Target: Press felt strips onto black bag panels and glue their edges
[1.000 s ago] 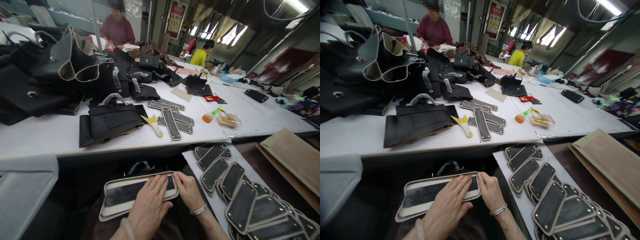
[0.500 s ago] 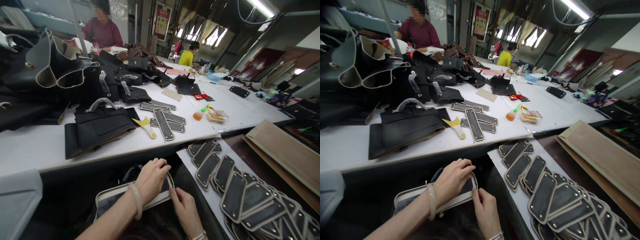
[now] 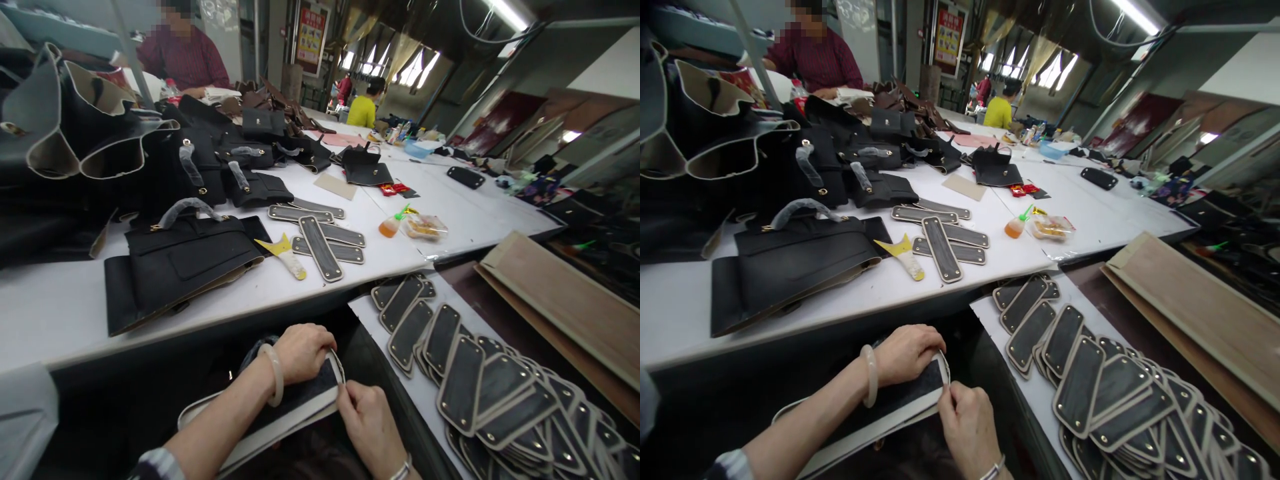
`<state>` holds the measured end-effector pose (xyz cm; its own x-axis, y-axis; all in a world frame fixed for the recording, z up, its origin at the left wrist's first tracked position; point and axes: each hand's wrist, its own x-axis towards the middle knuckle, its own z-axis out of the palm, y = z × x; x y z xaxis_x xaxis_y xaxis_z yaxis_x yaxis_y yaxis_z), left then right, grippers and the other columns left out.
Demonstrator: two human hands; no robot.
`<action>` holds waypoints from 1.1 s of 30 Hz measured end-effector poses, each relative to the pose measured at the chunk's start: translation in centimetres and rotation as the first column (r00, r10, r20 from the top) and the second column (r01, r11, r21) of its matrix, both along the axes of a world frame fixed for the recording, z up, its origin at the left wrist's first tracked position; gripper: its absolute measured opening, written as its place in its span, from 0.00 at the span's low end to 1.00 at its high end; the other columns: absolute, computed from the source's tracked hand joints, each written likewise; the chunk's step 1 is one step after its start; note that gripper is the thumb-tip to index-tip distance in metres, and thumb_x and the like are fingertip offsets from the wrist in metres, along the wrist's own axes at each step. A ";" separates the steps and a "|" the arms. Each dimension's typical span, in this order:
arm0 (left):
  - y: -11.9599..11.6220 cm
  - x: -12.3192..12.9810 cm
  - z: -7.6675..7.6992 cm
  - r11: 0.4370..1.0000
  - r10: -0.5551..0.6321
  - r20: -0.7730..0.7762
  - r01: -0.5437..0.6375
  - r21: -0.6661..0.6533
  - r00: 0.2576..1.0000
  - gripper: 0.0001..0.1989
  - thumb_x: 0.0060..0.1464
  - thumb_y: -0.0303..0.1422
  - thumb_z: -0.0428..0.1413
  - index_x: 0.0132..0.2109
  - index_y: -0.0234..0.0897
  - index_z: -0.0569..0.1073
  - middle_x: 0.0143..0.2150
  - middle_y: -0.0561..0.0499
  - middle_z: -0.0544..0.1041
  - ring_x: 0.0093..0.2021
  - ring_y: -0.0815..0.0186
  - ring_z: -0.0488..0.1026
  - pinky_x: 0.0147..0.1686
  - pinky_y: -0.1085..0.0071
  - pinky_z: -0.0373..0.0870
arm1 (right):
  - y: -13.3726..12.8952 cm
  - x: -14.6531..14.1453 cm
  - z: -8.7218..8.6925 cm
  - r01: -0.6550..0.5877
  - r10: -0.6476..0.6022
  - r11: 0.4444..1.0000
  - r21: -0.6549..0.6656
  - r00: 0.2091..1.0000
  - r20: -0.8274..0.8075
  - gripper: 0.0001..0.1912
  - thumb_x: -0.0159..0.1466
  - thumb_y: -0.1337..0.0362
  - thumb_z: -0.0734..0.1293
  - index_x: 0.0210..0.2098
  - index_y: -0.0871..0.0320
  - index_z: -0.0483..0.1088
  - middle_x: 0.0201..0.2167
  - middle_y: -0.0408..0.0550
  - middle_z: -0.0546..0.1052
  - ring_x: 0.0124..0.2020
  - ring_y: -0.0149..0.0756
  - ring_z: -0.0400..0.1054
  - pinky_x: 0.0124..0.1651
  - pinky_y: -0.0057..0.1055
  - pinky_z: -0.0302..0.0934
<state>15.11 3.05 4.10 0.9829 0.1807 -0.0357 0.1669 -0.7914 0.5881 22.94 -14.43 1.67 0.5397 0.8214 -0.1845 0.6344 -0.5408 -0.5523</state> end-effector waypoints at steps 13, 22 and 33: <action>-4.5 -3.9 1.2 0.993 -0.054 0.017 0.052 0.109 0.998 0.10 0.60 0.27 0.51 0.49 0.39 0.68 0.50 0.50 0.72 0.48 0.61 0.68 0.50 0.63 0.67 | 0.0 -0.2 -0.4 -0.053 0.054 0.999 -0.008 0.981 0.186 0.20 0.66 0.61 0.55 0.19 0.58 0.64 0.19 0.50 0.72 0.21 0.35 0.64 0.28 0.35 0.40; -5.2 -4.0 0.4 0.996 -0.014 0.048 0.009 0.091 0.999 0.15 0.62 0.28 0.50 0.55 0.42 0.66 0.55 0.52 0.71 0.53 0.61 0.66 0.55 0.63 0.65 | 0.7 0.5 -4.2 0.690 -0.055 0.722 0.046 0.124 -0.991 0.21 0.56 0.45 0.70 0.35 0.56 0.74 0.32 0.46 0.75 0.36 0.39 0.67 0.38 0.34 0.61; -5.4 -3.5 1.0 0.999 0.011 0.020 -0.012 0.035 1.000 0.18 0.60 0.26 0.51 0.56 0.42 0.68 0.57 0.51 0.70 0.55 0.60 0.65 0.59 0.62 0.62 | 2.8 -1.2 -6.0 0.712 0.254 0.702 -0.013 -0.268 -0.929 0.27 0.56 0.51 0.73 0.50 0.59 0.73 0.45 0.50 0.77 0.48 0.39 0.69 0.55 0.34 0.57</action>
<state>11.57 -2.33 5.09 0.9812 0.1925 -0.0097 0.1644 -0.8096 0.5635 21.75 -11.67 -4.37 0.3202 0.8366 -0.4444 -0.9136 0.1486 -0.3786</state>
